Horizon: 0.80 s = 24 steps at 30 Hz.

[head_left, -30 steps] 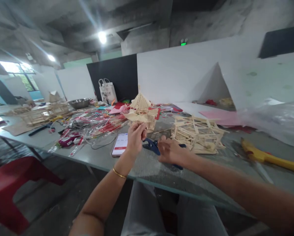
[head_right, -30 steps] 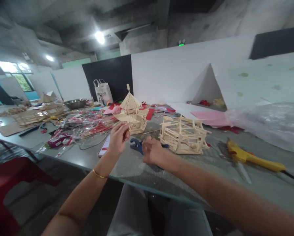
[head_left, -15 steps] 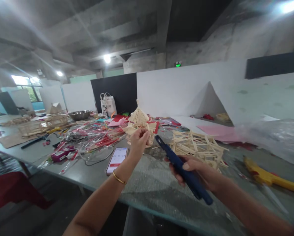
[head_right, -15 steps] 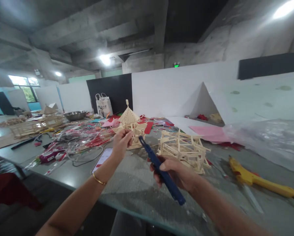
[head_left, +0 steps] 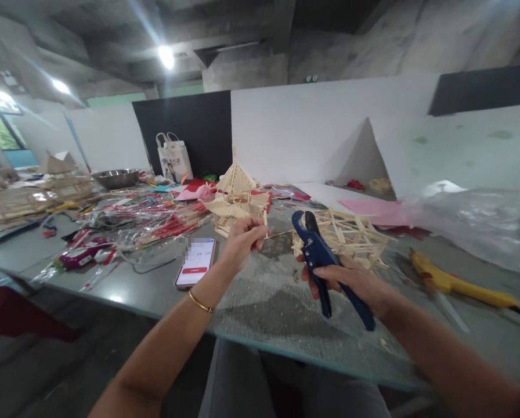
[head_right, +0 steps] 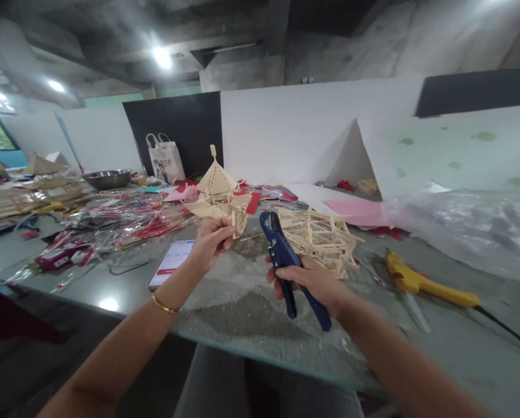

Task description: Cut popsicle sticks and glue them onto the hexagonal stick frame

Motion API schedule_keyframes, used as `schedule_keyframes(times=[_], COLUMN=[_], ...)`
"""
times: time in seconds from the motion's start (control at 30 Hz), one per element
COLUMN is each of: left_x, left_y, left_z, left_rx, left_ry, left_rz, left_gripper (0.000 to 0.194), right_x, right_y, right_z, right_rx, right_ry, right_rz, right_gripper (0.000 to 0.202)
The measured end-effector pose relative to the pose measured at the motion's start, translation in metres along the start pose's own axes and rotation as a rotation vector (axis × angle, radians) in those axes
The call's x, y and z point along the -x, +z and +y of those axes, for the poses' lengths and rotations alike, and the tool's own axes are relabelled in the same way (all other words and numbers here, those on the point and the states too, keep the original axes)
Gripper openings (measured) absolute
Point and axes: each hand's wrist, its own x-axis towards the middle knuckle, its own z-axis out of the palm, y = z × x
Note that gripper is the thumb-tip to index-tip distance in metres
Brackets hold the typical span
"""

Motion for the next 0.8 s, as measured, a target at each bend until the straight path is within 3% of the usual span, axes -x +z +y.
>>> schedule_keyframes(times=[0.1,0.3,0.47,0.8], left_x=[-0.001,0.001,0.006,0.013], left_y=[0.001,0.003,0.005,0.008], left_z=[-0.004,-0.008,-0.006,0.003], left_rx=[-0.049,-0.281,-0.456,-0.590], left_ry=[0.005,0.219,0.304,0.449], left_rz=[-0.019,-0.034,-0.004,0.061], left_gripper=[0.017,0.014,0.015,0.004], right_x=[0.000,-0.002,0.000,0.001], right_y=[0.000,-0.001,0.005,0.007], right_z=[-0.001,0.005,0.008,0.016], right_rx=[0.210,0.609,1.017,1.120], right_ry=[-0.010,-0.073,-0.295,-0.443], right_rz=[0.046,0.183,0.341,0.392], right_gripper=[0.038,0.028,0.036,0.036])
